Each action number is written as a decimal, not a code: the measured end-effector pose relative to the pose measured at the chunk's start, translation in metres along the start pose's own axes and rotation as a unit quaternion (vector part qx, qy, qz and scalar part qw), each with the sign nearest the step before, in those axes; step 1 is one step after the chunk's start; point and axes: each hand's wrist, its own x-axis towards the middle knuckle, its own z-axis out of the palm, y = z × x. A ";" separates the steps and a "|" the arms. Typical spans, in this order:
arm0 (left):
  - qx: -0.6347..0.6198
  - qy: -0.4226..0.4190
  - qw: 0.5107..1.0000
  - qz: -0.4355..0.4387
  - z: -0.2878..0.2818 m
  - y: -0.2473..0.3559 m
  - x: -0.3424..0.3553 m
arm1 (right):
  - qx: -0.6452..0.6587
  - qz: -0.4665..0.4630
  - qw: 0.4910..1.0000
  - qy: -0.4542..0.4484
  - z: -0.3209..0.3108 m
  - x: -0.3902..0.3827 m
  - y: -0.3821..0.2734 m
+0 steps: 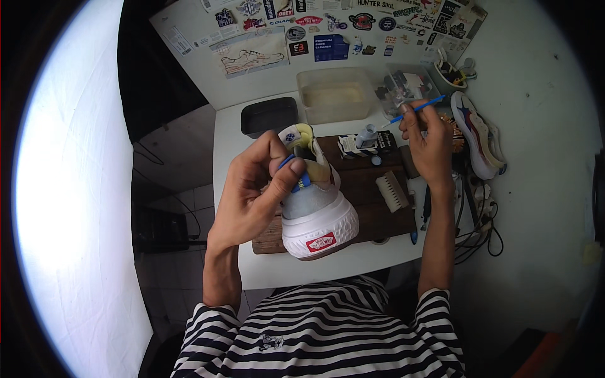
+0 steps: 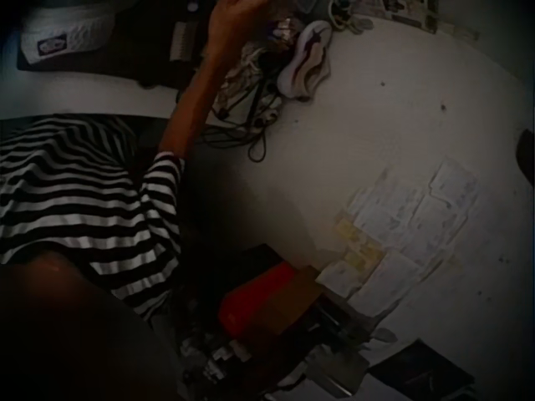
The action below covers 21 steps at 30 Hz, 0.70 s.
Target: The person is painting the midsole area of a sneaker with white paint using a fine-tipped brush.
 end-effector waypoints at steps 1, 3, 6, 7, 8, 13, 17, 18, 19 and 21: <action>-0.001 0.008 1.000 0.008 0.001 0.001 0.001 | -0.041 -0.022 0.999 -0.015 0.005 0.004 0.011; 0.020 0.007 0.999 0.026 0.000 -0.001 0.001 | -0.059 -0.037 0.997 -0.039 0.015 0.012 0.021; 0.065 0.008 0.997 0.049 -0.002 -0.019 -0.001 | -0.068 -0.024 0.995 -0.073 0.027 0.017 0.029; 0.089 0.006 0.994 0.056 -0.003 -0.024 -0.002 | -0.066 -0.026 0.995 -0.075 0.032 0.017 0.031; 0.088 0.006 0.995 0.055 -0.002 -0.025 -0.003 | -0.085 -0.029 0.993 -0.081 0.035 0.017 0.033; -0.006 0.052 0.998 -0.028 0.005 -0.021 -0.011 | -0.120 -0.034 0.986 -0.112 0.048 0.014 0.039; -0.009 0.062 0.998 -0.024 0.003 -0.024 -0.013 | -0.099 -0.043 0.992 -0.070 0.045 0.012 0.038; -0.014 0.063 0.997 -0.034 0.004 -0.023 -0.013 | -0.083 -0.033 0.995 -0.049 0.043 0.012 0.036; -0.019 0.065 0.997 -0.043 0.004 -0.023 -0.014 | -0.083 -0.033 0.995 -0.050 0.044 0.013 0.037; -0.028 0.060 0.996 -0.051 0.003 -0.024 -0.016 | -0.054 -0.023 0.998 -0.018 0.041 0.015 0.040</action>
